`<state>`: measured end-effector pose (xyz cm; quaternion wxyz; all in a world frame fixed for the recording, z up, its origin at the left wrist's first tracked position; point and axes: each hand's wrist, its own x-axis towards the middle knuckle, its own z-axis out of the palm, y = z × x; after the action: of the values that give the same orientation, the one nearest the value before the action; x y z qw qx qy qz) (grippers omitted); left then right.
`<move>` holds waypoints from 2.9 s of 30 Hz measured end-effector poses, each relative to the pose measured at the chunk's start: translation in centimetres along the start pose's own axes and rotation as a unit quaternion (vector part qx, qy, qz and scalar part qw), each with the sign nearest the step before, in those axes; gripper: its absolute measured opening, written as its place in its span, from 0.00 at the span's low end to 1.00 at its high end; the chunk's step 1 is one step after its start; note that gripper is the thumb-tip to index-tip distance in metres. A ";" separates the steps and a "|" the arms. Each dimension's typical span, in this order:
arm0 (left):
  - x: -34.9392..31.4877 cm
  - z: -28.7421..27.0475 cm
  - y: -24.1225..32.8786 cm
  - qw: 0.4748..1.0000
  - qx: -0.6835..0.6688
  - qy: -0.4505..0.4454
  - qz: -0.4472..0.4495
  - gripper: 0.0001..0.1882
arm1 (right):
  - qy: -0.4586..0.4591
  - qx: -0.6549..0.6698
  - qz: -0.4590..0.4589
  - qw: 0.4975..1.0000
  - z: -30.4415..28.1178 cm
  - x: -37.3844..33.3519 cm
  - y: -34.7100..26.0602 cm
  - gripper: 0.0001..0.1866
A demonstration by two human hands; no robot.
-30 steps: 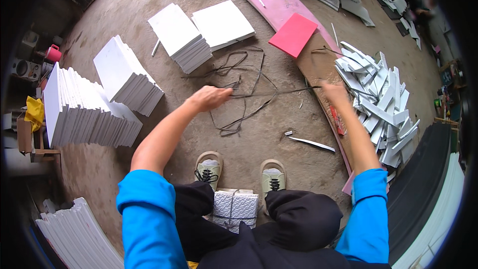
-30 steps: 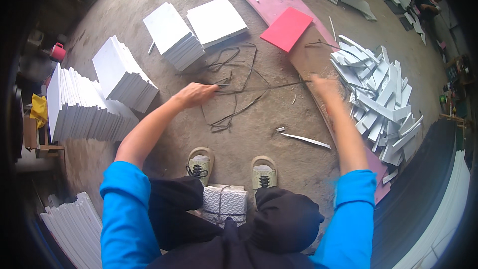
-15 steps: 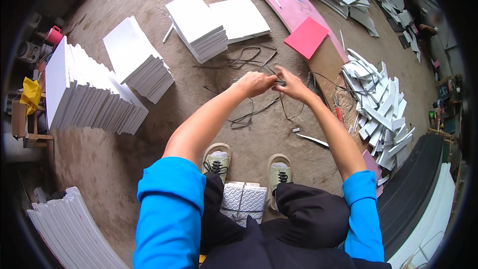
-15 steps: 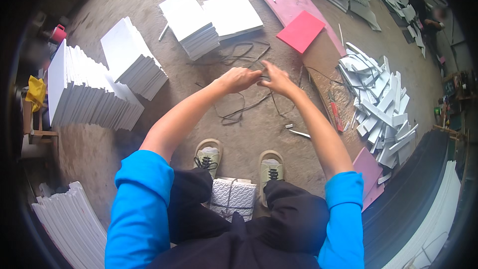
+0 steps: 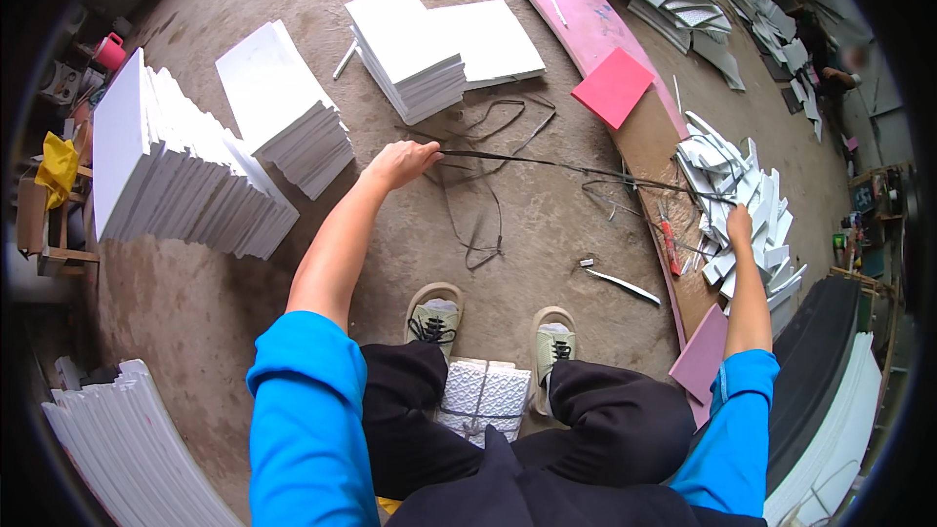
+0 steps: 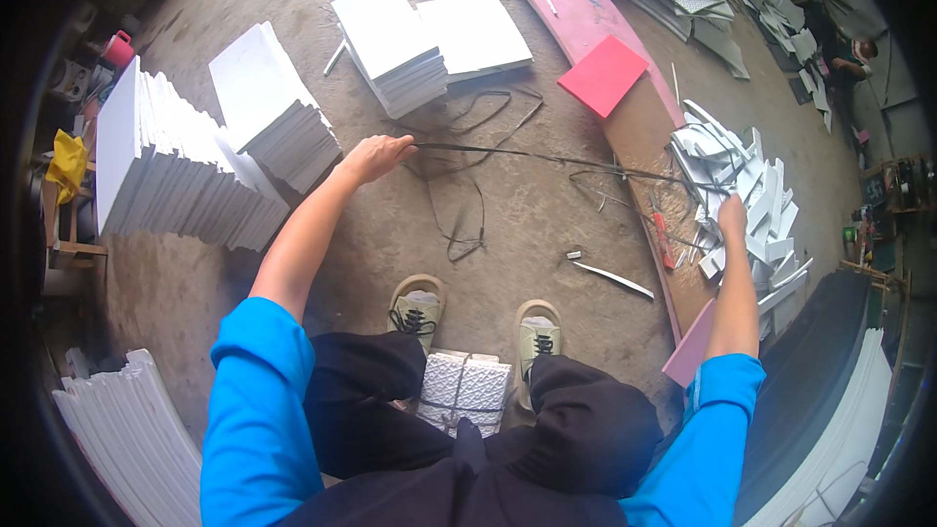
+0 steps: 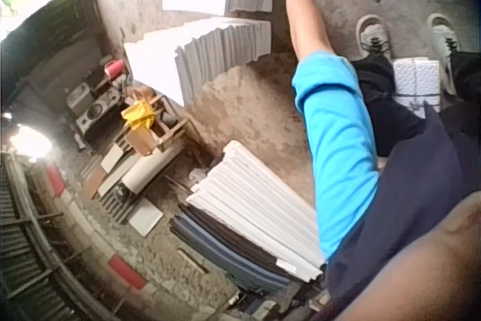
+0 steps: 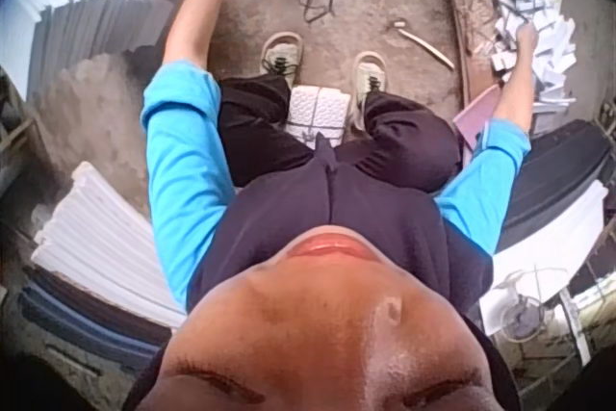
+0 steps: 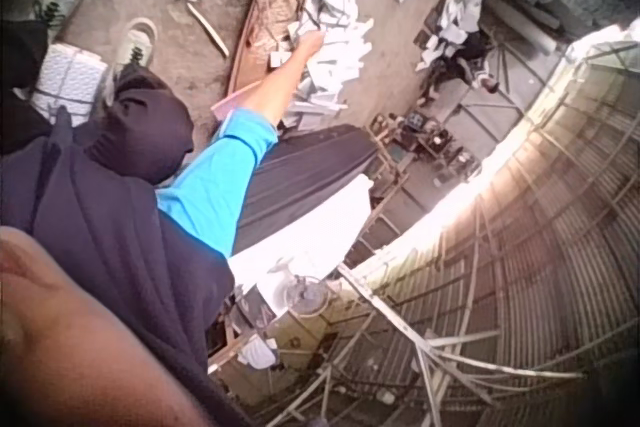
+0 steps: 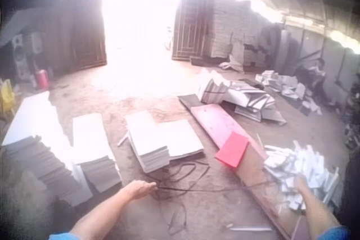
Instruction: The person sits on the floor and ties a stack of white paper sheets with a black strap, then stacks additional sheets on top. The person uses hands to wrap and knot the strap around the bundle and arranges the sheets into a neat pile.
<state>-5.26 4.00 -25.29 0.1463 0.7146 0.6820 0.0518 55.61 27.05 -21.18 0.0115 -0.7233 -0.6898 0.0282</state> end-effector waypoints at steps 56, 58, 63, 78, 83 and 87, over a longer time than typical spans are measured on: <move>3.4 12.5 -0.9 0.954 -0.157 0.094 -0.239 0.18 | -0.176 0.383 -0.117 0.899 10.2 -6.2 -19.9 0.15; 3.3 13.0 -1.2 0.953 -0.143 0.071 -0.258 0.18 | -0.187 0.377 -0.114 0.900 10.1 -6.5 -19.7 0.14; 1.0 14.2 -2.2 0.959 -0.076 0.067 -0.263 0.15 | -0.181 0.375 -0.103 0.903 9.7 -7.0 -20.3 0.13; -6.3 1.6 -1.6 0.946 0.189 -0.184 -0.189 0.42 | -0.204 0.264 -0.355 0.873 5.9 -12.6 -33.6 0.12; 0.9 3.5 7.7 0.989 -0.123 -0.021 0.073 0.43 | -0.170 0.288 -0.351 0.875 4.8 -12.4 -32.2 0.11; 2.5 3.7 9.9 0.934 -0.274 -0.228 0.031 0.19 | -0.180 0.282 -0.333 0.882 6.4 -10.5 -28.9 0.10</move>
<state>5.47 5.74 -26.36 0.4865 0.6601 0.5672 0.0766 25.91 17.76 -25.65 0.0992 -0.3998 -0.8429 0.3462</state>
